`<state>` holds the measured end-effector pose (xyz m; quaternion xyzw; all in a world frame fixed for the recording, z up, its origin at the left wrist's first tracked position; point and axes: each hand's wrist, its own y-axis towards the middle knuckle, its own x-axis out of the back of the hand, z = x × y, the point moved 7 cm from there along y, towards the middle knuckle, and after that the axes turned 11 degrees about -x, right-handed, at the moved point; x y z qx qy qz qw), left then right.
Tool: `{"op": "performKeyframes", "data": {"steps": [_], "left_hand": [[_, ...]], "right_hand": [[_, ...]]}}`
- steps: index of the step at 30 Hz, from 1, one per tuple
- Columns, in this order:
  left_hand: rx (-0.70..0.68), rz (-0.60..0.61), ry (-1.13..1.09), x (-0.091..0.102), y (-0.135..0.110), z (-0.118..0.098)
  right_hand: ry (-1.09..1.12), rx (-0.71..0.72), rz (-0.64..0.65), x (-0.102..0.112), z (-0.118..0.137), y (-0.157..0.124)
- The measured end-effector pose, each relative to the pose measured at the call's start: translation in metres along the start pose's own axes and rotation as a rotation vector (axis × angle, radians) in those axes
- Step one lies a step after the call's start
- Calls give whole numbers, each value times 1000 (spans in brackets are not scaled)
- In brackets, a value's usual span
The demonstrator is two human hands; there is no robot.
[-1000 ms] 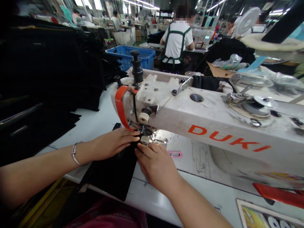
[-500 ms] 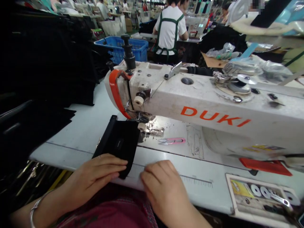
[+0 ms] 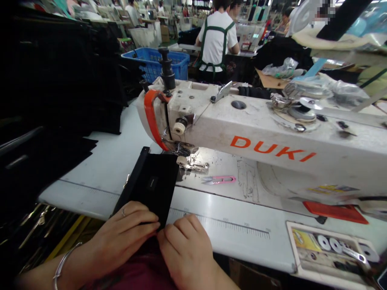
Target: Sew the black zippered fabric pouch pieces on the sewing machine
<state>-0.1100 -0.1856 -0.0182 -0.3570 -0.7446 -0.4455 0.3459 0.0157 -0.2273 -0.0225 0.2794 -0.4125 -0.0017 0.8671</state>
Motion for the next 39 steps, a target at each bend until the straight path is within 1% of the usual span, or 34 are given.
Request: {"op": "performKeyframes", "data": {"steps": [3, 8, 13, 15, 19, 24, 28, 33, 37, 39], "left_hand": [[-42, 28, 18, -1, -1, -2], [-122, 72, -18, 1, 1, -1], [-127, 30, -26, 6, 7, 9], [-120, 48, -27, 7, 10, 14], [-103, 143, -11, 7, 19, 27], [-142, 169, 30, 7, 32, 42], [-170, 166, 61, 5, 41, 54], [-187, 160, 75, 2, 49, 71], [-232, 106, 82, 4, 57, 83], [-253, 99, 101, 3, 60, 90]], "right_hand": [[15, 29, 13, 1, 1, 0], [7, -1, -16, 8, -7, 2], [-24, 50, 9, 8, -7, 9], [-52, 41, 31, 7, -9, 14], [-75, 5, 112, 6, -15, 22], [-85, -34, 202, 2, -26, 31], [-122, -39, 241, 0, -35, 41], [-159, -39, 298, 2, -46, 60], [-163, -19, 277, 6, -53, 73], [-165, -23, 270, 5, -58, 77]]}}
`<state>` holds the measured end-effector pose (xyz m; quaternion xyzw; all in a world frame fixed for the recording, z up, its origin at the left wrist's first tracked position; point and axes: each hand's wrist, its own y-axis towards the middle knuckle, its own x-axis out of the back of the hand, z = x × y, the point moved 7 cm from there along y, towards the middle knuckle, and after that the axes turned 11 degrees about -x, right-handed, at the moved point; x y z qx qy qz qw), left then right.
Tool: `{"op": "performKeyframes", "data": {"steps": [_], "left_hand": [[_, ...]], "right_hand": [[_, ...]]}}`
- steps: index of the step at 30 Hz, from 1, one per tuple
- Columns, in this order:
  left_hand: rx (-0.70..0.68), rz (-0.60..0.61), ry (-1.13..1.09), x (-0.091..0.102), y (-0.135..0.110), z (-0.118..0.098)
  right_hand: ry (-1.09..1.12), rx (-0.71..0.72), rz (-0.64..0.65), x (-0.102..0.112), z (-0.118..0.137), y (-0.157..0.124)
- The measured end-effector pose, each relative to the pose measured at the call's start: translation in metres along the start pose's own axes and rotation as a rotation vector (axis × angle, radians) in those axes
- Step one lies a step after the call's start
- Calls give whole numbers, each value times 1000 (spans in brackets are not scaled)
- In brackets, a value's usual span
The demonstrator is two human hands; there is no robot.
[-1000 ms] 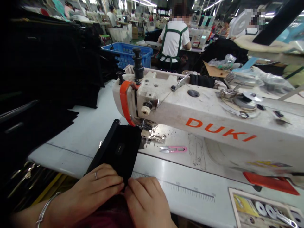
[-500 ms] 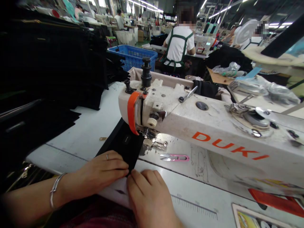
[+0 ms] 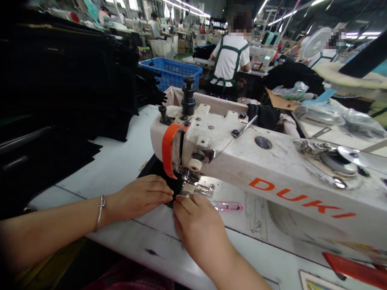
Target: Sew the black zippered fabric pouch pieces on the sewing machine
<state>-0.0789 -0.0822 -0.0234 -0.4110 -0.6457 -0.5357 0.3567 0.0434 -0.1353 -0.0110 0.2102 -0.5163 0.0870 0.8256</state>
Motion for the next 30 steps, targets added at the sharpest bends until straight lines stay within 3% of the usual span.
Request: {"op": "performKeyframes", "data": {"steps": [7, 18, 25, 30], "left_hand": [[-2, 46, 67, -7, 8, 23], [212, -22, 40, 3, 24, 62], [236, 3, 41, -4, 22, 71], [186, 2, 42, 2, 28, 66]], "right_hand": [[-62, -120, -3, -15, -23, 6], [-133, -219, -6, -21, -30, 12], [-131, -232, -3, -21, -31, 13], [-146, -245, 2, -21, -30, 14]]}}
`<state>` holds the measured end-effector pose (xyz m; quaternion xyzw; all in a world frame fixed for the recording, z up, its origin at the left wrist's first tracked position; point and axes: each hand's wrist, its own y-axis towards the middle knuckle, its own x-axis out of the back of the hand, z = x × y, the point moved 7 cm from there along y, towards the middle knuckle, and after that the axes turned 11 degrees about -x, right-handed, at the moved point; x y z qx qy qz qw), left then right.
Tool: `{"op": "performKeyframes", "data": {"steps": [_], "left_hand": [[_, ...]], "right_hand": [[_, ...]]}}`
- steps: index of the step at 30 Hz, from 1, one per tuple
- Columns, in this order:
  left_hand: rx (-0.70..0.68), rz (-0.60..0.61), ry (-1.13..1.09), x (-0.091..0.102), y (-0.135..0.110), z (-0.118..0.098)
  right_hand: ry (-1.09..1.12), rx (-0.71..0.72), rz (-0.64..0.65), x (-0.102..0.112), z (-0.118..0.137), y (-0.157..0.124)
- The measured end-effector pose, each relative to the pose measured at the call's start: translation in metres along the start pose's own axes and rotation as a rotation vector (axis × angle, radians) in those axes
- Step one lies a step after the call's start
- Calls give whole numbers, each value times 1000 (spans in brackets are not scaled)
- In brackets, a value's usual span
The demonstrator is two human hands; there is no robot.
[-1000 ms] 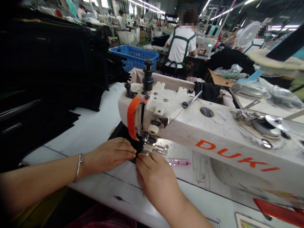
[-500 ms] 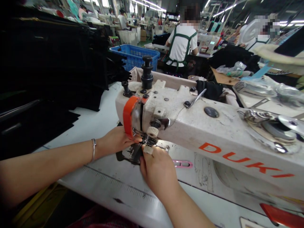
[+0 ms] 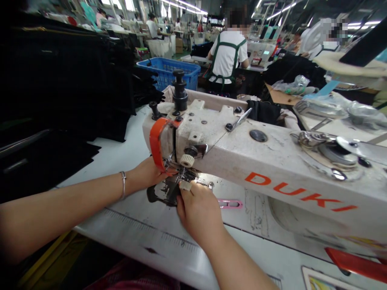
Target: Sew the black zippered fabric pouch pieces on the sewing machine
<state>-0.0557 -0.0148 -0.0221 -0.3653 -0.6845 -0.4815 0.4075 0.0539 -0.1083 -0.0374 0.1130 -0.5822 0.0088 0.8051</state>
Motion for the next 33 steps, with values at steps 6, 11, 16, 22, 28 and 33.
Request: {"op": "performKeyframes", "data": {"steps": [6, 11, 16, 22, 28, 33], "left_hand": [[175, 133, -42, 11, -2, -20], [185, 168, -118, 15, -20, -57], [142, 130, -54, 7, -40, -97], [60, 82, 23, 1, -48, -105], [-14, 53, 12, 2, -42, -76], [-127, -1, 48, 5, -30, -59]], "right_hand": [[91, 5, -21, 8, -1, -2], [182, 95, -56, 15, -1, -8], [241, 198, -40, 16, 1, -15], [260, 208, -37, 14, 4, -18], [199, 112, -8, 7, 1, -13], [153, 56, -3, 6, -1, -7]]}}
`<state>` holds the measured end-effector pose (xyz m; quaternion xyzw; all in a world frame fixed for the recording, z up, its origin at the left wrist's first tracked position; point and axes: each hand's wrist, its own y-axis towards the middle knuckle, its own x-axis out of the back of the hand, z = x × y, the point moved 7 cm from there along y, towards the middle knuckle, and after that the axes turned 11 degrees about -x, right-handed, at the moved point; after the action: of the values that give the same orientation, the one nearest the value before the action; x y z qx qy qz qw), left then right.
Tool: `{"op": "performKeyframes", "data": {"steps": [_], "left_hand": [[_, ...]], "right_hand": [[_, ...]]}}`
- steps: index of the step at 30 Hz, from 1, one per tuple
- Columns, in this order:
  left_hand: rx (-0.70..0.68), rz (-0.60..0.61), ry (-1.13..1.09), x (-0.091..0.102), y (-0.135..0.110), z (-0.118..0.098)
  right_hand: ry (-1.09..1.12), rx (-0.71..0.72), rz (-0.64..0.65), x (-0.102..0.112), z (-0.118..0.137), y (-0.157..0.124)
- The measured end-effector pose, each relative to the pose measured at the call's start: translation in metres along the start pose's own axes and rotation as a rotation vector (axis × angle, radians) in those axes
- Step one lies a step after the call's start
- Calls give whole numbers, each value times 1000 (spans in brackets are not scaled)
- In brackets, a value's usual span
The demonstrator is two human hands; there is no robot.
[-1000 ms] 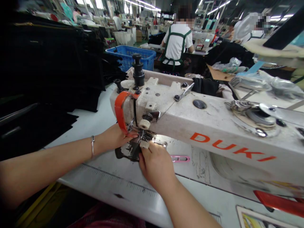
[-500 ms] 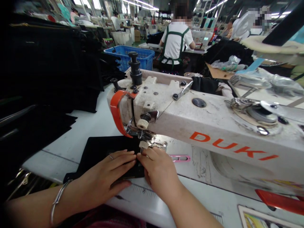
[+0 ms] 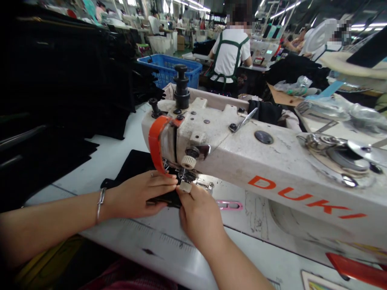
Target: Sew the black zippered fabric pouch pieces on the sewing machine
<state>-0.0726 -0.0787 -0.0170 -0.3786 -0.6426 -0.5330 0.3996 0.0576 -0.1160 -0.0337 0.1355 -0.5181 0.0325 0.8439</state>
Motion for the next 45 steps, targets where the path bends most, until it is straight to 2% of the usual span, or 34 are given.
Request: {"op": "performKeyframes", "data": {"steps": [3, 7, 11, 15, 18, 21, 24, 27, 29, 36, 45], "left_hand": [[-46, -29, 16, 2, 7, 11], [-67, 5, 26, -2, 11, 20], [-75, -16, 61, -2, 5, 20], [22, -86, -20, 4, -7, 31], [60, -120, -125, 6, -10, 36], [65, -117, -139, 2, -5, 29], [125, -137, -87, -2, -1, 19], [155, -175, -63, -4, 2, 12], [157, -185, -67, -4, 3, 11], [166, -165, -85, -3, 8, 20], [217, -115, -92, -5, 20, 39]], "right_hand": [[-41, -43, 33, -4, -2, 4], [-69, -77, 37, -7, -5, 6], [40, -46, -71, 7, -5, 5], [1, -91, -181, 24, -14, 6], [-130, -128, -160, 24, -21, 9], [-205, -142, -139, 21, -23, 9], [-73, -60, -134, 19, -16, 7], [120, 60, -76, 14, -6, 4], [175, 77, -69, 11, -4, 5], [173, 64, -138, 12, -5, 7], [58, 26, -112, 5, -13, 12]]}}
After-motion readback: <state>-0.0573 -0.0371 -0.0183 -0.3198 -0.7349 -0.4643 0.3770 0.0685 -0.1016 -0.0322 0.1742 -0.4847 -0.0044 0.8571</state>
